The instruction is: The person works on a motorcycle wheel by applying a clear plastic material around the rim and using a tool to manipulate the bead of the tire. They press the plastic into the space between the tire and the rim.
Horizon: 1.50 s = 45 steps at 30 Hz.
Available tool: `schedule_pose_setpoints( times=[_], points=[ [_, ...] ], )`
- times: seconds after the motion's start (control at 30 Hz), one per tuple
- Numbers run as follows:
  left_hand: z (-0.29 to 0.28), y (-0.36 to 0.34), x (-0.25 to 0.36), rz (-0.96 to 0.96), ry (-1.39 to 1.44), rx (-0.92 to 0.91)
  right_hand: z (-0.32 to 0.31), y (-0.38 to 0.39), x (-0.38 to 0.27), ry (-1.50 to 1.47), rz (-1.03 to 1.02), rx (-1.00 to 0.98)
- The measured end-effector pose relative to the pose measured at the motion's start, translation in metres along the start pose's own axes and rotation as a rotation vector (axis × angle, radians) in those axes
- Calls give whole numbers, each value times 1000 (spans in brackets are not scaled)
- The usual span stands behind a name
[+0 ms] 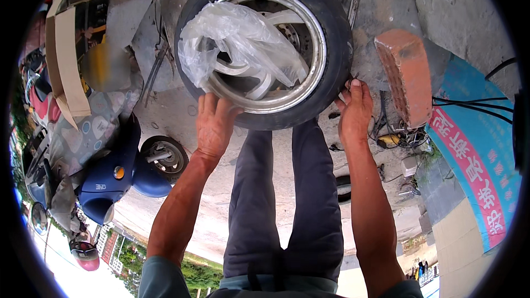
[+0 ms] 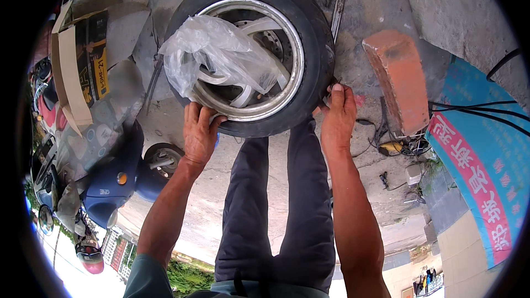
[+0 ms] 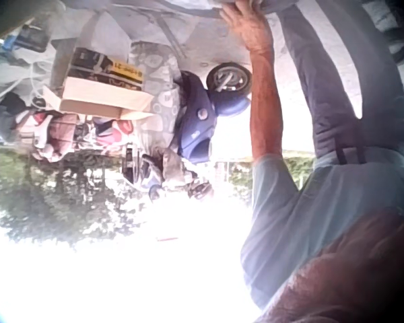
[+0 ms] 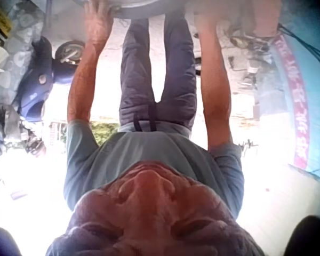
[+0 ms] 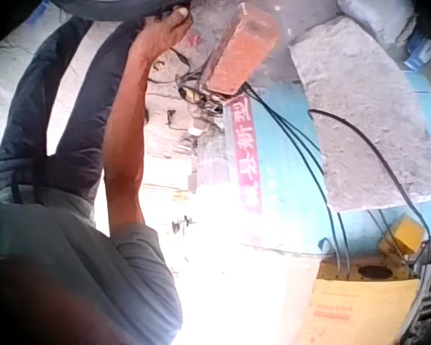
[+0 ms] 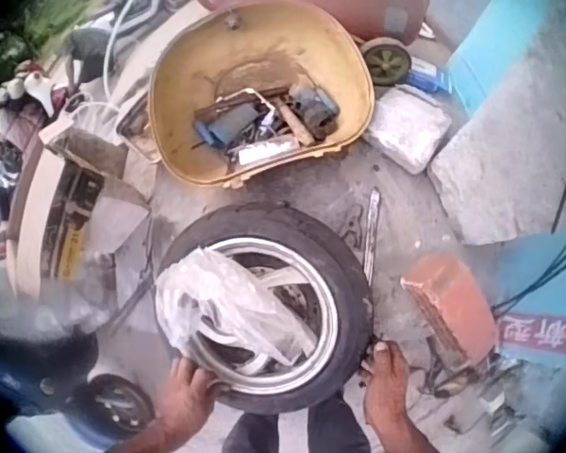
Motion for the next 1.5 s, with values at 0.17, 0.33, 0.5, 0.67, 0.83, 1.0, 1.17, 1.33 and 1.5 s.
schedule_pose_setpoints(
  times=[0.17, 0.33, 0.5, 0.67, 0.83, 1.0, 1.17, 1.33, 1.5],
  points=[
    [8, -4, 21, 0, 32, 32, 17, -23, -30, 29, -90, 69],
    [24, -20, 49, -150, 119, 31, 53, -26, -105, 142, -491, -15],
    [19, -37, 58, 35, 37, -158, 43, 38, -92, 164, -377, -117],
    [9, -67, 40, 180, 174, -33, 79, 72, -30, 78, 194, -246],
    [26, -67, 19, 94, 286, -1, 90, 76, -15, 58, 256, -227],
    [22, -70, 20, 101, 355, 61, 94, 72, -14, 56, 257, -219],
    [23, -69, 18, 94, 371, 37, 94, 72, -18, 75, 264, -173],
    [23, -69, 17, 86, 396, 50, 92, 72, -19, 99, 296, -113],
    [21, -68, 15, 99, 412, 60, 94, 73, -20, 133, 249, -60]
  ],
)
Point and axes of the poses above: each hand's wrist, its own y-axis away from the middle knuckle, its own z-axis out of the palm, x = y × z, the point moved 9 cm from there along -y, towards the middle knuckle, and after that the axes turned 15 degrees about x, right-handed, at the moved point
